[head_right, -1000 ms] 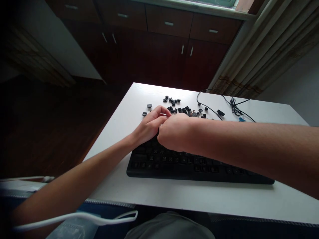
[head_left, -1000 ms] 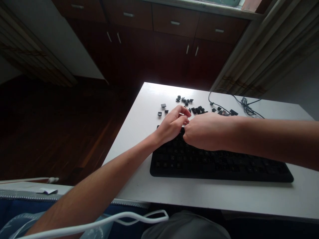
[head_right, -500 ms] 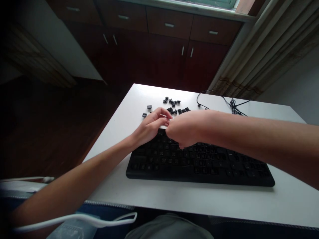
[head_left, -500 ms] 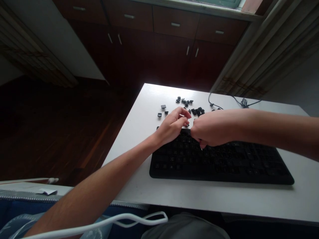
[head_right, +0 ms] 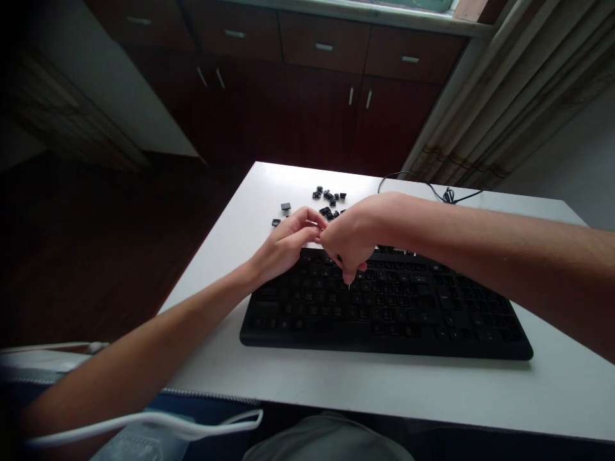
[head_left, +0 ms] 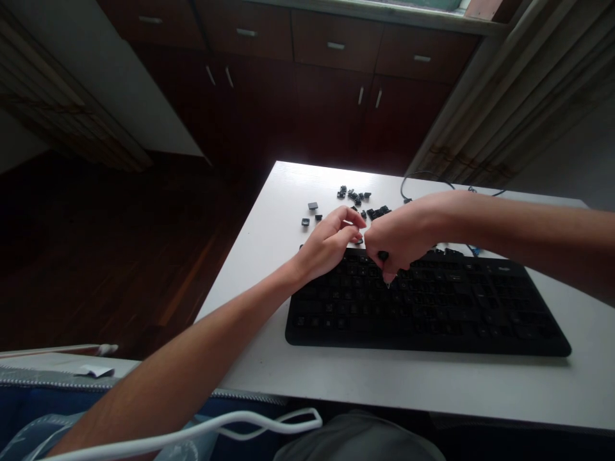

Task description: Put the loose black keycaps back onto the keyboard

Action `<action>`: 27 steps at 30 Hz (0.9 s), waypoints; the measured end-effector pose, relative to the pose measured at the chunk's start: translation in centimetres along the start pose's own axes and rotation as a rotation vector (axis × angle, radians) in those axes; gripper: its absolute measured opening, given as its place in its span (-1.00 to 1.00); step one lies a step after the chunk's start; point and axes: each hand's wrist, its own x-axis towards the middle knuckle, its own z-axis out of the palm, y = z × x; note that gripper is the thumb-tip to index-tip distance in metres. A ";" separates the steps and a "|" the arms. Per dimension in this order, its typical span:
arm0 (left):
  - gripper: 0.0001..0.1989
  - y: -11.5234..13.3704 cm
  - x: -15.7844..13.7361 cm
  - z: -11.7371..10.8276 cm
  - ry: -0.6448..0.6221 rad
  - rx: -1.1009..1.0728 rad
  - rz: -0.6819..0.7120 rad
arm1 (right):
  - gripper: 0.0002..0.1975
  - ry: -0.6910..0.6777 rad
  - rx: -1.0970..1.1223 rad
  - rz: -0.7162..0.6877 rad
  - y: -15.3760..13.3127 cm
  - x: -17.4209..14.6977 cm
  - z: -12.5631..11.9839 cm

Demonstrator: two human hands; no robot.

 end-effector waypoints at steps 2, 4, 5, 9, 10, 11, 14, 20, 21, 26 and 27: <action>-0.85 -0.1 0.0 0.0 0.005 0.010 -0.001 | -0.95 0.027 -0.040 0.006 -0.8 -0.5 0.2; -0.85 -0.1 -0.1 0.0 0.007 0.024 -0.003 | -0.96 0.035 -0.081 0.040 -2.2 -1.1 0.4; -0.85 -0.1 -0.1 0.0 0.005 0.029 -0.004 | -0.95 0.025 -0.087 0.062 -2.9 -1.4 0.5; -0.85 0.0 -0.1 0.0 0.004 0.036 -0.002 | -0.93 -0.031 -0.085 0.135 -3.9 -1.6 0.0; -0.85 0.0 -0.1 0.0 0.005 0.034 -0.002 | -0.96 -0.038 -0.081 0.128 -3.5 -1.4 -0.1; -0.85 0.0 -0.1 0.0 0.008 0.031 -0.002 | -0.96 -0.041 -0.072 0.105 -2.9 -1.2 -0.2; -0.85 0.0 -0.1 -0.1 0.011 0.019 -0.007 | -0.82 -0.035 -0.020 -0.002 -0.7 -0.7 0.2; -0.86 -0.1 -0.1 0.0 -0.005 0.029 -0.006 | -0.80 0.175 -0.086 -0.062 -0.1 -1.3 3.1; -0.86 -0.1 -0.1 0.0 -0.004 0.035 -0.003 | -0.80 0.196 -0.085 -0.071 -0.1 -1.5 3.5; -0.86 -0.2 -0.1 0.0 -0.004 0.057 0.008 | -0.81 0.275 0.022 -0.093 1.8 -2.1 4.9; -0.86 -0.2 -0.1 0.0 -0.009 0.060 0.011 | -0.83 0.325 0.047 -0.077 2.5 -2.4 5.1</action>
